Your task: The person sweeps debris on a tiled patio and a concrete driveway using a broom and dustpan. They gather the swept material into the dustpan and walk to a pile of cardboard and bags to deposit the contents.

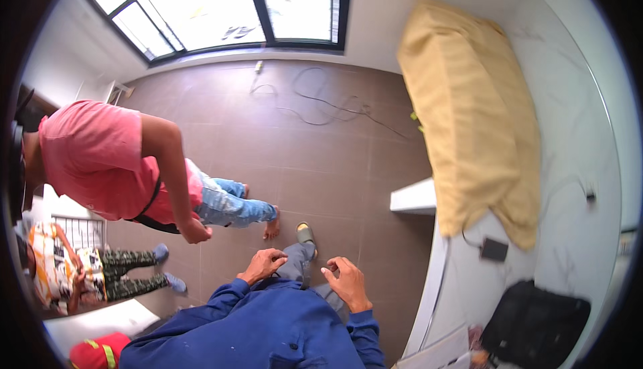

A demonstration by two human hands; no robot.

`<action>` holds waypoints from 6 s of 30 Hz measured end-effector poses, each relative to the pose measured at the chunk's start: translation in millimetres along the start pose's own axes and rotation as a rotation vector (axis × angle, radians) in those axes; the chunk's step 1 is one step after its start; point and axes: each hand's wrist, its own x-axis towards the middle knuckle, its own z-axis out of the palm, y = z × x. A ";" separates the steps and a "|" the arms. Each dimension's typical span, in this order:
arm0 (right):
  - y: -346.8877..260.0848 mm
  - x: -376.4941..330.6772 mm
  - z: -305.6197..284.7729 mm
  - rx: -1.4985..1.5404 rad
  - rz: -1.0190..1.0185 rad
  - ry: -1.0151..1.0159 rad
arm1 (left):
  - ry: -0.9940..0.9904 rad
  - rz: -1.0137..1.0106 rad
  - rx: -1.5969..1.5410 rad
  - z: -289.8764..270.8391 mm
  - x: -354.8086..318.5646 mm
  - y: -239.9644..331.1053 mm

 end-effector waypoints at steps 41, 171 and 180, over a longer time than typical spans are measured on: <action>-382.6 761.7 283.2 -0.711 -0.738 -1.023 | 0.899 -0.506 -0.439 -557.4 361.6 -135.0; -980.6 2203.0 755.1 0.166 0.940 -0.209 | 0.656 -1.075 -0.967 -2170.8 1616.9 -456.3; -1125.9 2579.6 616.8 0.661 0.799 -0.063 | 0.743 -0.856 -1.044 -2305.1 1808.0 -347.8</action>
